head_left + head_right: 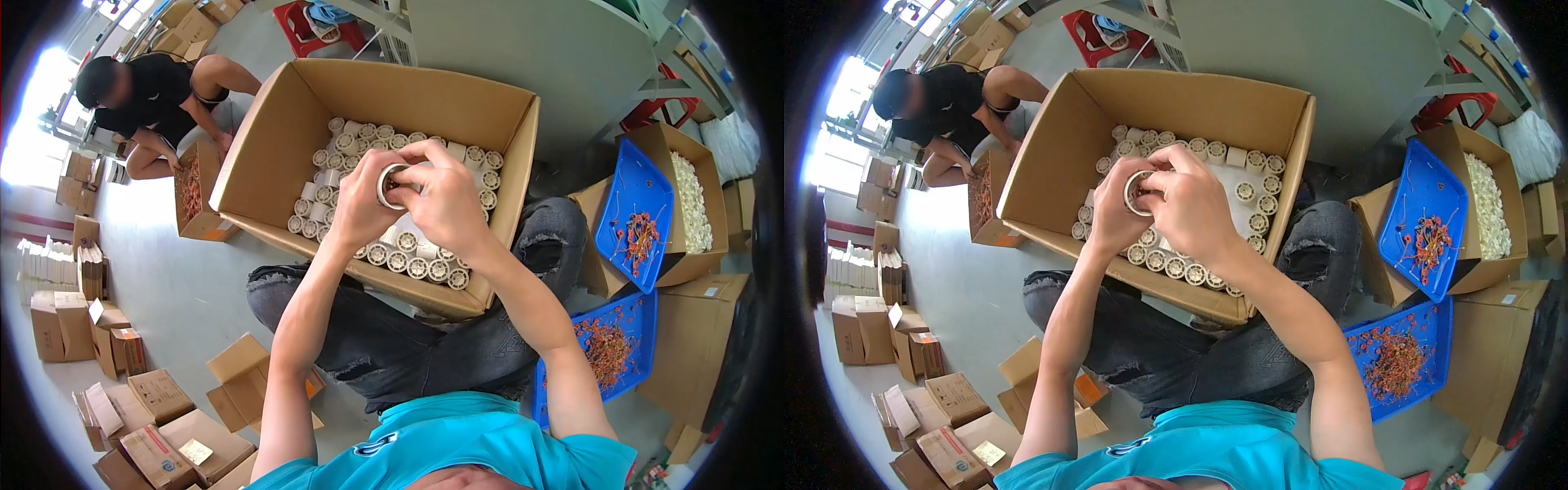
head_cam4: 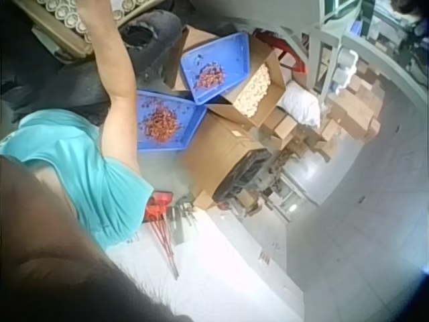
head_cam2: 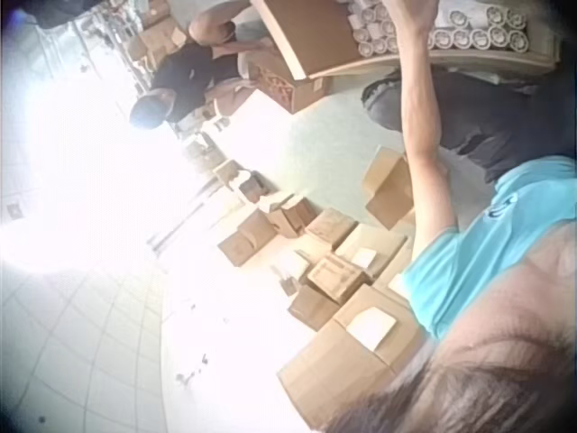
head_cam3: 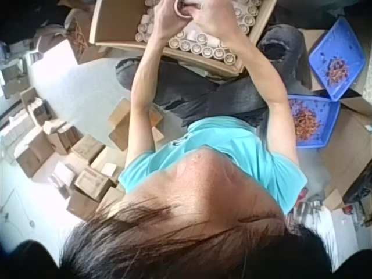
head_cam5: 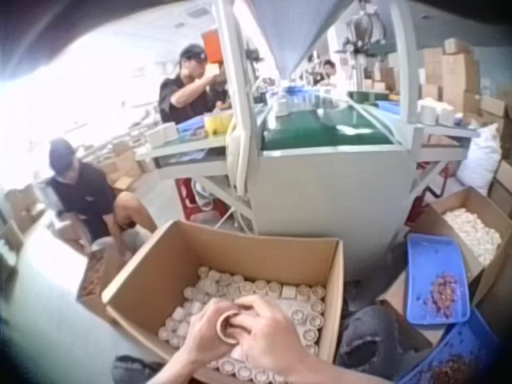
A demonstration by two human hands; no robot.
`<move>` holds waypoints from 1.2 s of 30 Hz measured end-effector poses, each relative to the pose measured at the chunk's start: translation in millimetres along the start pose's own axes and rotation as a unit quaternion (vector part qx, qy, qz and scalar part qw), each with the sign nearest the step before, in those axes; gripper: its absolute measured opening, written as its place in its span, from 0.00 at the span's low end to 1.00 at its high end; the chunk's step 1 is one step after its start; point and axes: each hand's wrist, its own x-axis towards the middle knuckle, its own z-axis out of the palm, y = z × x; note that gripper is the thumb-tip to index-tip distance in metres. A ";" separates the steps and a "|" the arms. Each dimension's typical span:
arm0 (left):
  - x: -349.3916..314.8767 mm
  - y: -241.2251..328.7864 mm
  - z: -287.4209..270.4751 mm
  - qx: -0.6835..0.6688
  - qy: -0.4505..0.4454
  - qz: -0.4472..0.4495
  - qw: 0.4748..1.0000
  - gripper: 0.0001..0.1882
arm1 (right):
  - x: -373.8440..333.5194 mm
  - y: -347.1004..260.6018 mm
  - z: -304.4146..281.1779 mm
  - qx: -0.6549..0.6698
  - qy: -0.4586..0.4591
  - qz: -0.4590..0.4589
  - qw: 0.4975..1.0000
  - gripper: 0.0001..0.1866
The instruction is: Inserting small red electronic components into white cylindrical plastic housings and organizing them in a cardboard box.
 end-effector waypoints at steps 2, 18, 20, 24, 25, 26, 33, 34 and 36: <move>-0.8 1.0 0.5 -0.017 0.001 -0.005 1.000 0.26 | 1.0 -0.7 -2.3 0.046 -0.019 0.043 0.998 0.08; -2.2 -1.0 3.7 0.006 0.001 -0.007 1.000 0.25 | 1.7 13.3 8.9 0.094 0.007 0.051 0.994 0.08; -4.2 -1.2 1.7 -0.007 -0.032 -0.028 0.999 0.25 | 0.3 16.7 9.9 0.084 -0.006 0.039 0.996 0.07; -3.8 -3.8 0.3 -0.022 -0.041 -0.033 0.998 0.25 | 1.4 18.8 9.7 0.078 -0.019 0.039 0.996 0.06; -3.0 -3.0 0.1 -0.027 -0.044 -0.037 0.998 0.25 | 2.2 20.1 9.1 0.067 -0.029 0.032 0.997 0.06; -2.0 -2.4 -0.3 -0.032 -0.048 -0.040 0.997 0.24 | 3.1 20.7 8.1 0.057 -0.038 0.027 0.997 0.07; 18.7 -7.1 2.4 -0.043 -0.079 -0.082 0.993 0.30 | 13.2 30.8 -4.7 0.055 -0.032 0.028 0.998 0.09; 29.2 -8.7 1.4 -0.017 -0.070 -0.090 0.993 0.31 | 16.3 31.6 -7.2 0.103 0.027 0.040 0.993 0.11; 63.1 -15.5 -1.3 -0.021 -0.038 -0.055 0.998 0.32 | 26.3 27.0 -22.5 0.200 0.109 0.072 0.971 0.14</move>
